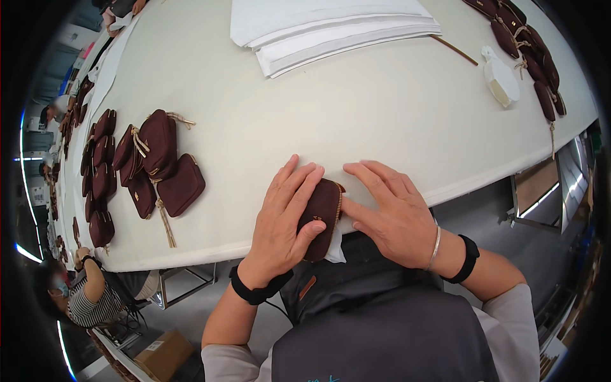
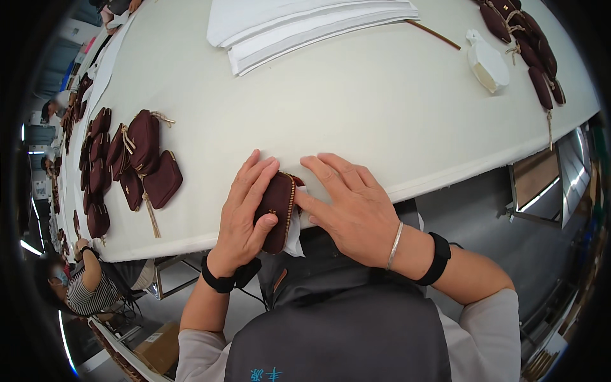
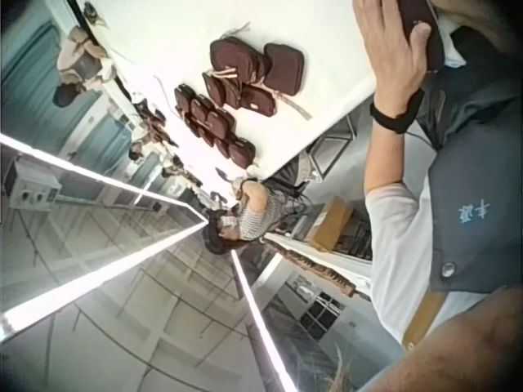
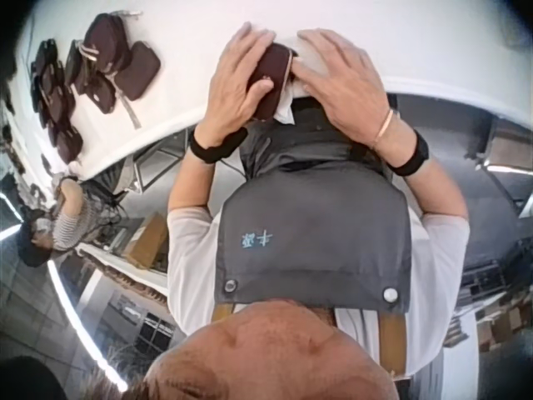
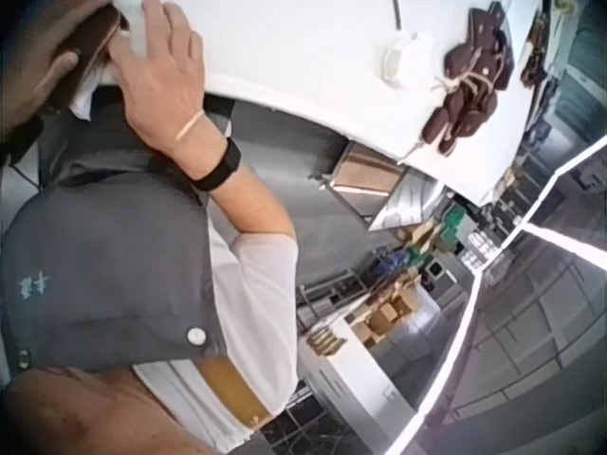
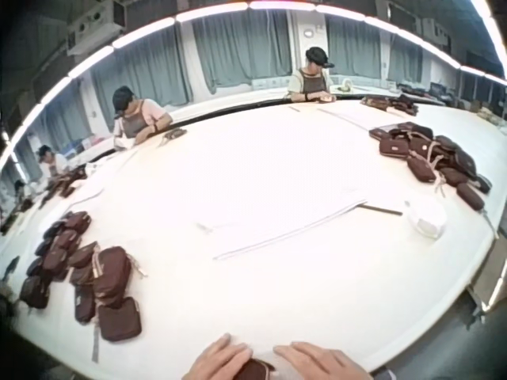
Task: The person takes a maroon pouch, opens the zipper, and stuffs a piece of white tissue paper inside. They then zip the pouch closed and place it on the table. This process is repeated for multiple pouches.
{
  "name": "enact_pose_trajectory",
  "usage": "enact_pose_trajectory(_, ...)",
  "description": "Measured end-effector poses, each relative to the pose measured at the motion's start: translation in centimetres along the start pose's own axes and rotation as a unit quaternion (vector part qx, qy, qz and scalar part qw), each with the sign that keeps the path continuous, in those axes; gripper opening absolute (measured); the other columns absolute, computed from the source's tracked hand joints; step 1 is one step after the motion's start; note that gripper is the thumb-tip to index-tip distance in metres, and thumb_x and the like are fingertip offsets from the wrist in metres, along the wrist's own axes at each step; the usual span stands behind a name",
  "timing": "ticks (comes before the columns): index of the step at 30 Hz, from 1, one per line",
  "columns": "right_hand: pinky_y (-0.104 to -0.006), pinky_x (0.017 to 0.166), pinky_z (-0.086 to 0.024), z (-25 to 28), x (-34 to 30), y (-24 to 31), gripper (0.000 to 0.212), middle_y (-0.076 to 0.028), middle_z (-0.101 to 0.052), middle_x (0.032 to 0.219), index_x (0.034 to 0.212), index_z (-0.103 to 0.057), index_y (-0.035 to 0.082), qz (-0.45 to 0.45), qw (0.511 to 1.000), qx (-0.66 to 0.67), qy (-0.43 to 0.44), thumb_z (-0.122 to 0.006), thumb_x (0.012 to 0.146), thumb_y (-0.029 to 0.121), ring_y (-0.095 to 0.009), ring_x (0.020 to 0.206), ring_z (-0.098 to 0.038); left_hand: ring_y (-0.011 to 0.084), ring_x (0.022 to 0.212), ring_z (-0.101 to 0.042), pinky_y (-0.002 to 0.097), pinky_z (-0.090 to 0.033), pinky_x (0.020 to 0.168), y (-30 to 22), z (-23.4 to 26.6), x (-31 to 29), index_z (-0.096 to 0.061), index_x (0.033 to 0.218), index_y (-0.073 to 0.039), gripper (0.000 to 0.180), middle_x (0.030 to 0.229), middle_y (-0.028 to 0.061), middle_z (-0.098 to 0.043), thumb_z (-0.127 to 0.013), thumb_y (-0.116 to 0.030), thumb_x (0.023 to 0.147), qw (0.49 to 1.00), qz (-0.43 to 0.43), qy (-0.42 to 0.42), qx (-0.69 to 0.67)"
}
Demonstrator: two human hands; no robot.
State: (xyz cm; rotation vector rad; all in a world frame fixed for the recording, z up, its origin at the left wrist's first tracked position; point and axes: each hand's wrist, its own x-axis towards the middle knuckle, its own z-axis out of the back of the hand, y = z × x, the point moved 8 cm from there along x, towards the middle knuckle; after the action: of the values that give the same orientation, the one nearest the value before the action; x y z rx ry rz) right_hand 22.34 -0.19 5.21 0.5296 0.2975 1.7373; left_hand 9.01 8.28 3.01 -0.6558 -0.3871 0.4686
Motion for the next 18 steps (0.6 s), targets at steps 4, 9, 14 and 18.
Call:
enact_pose_trajectory(4, -0.0487, 0.117, -0.032, -1.3, 0.7, -0.4, 0.034, -0.02, -0.042, 0.155, 0.123, -0.066, 0.011, 0.002, 0.999, -0.04, 0.009, -0.067, 0.09, 0.02, -0.038, 0.148, -0.034, 0.0432, 0.141, -0.041, 0.0524, -0.035, 0.116, -0.4, -0.1, 0.3, -0.05, 0.148, -0.004, 0.063, 0.146, 0.018, -0.051, -0.053, -0.047, 0.101, 1.0, -0.021, 0.008, 0.0)
enact_pose_trajectory(9, -0.0503, 0.121, -0.027, -2.5, 2.3, -0.7, 0.028, -0.021, -0.039, 0.157, 0.117, -0.069, 0.01, -0.025, 0.998, -0.053, -0.026, -0.065, 0.092, 0.02, -0.037, 0.149, -0.032, 0.0435, 0.137, -0.042, 0.0516, -0.036, 0.114, -0.6, 0.0, 0.5, -0.053, 0.144, -0.003, 0.058, 0.144, 0.0193, -0.049, -0.052, -0.043, 0.101, 1.0, -0.014, -0.01, 0.003)
enact_pose_trajectory(14, -0.0475, 0.114, -0.037, -1.5, 2.6, 0.0, 0.025, -0.017, -0.052, 0.146, 0.111, -0.071, 0.008, -0.001, 0.997, -0.03, -0.074, -0.064, 0.088, 0.015, -0.035, 0.14, -0.044, 0.043, 0.137, -0.041, 0.0514, -0.036, 0.113, -0.8, 0.2, -0.3, -0.054, 0.143, -0.003, 0.056, 0.145, 0.0201, -0.048, -0.059, -0.037, 0.099, 0.999, -0.002, -0.049, 0.005)
enact_pose_trajectory(18, -0.038, 0.088, -0.056, 0.3, 0.4, -0.5, 0.038, -0.011, -0.066, 0.126, 0.11, -0.071, 0.008, 0.031, 0.974, 0.119, -0.191, -0.076, 0.073, 0.002, -0.03, 0.111, -0.065, 0.0402, 0.132, -0.05, 0.0484, -0.043, 0.109, -2.3, 0.4, -2.3, -0.059, 0.139, -0.004, 0.059, 0.144, 0.0162, -0.05, -0.078, -0.017, 0.085, 0.989, -0.02, -0.13, -0.074)
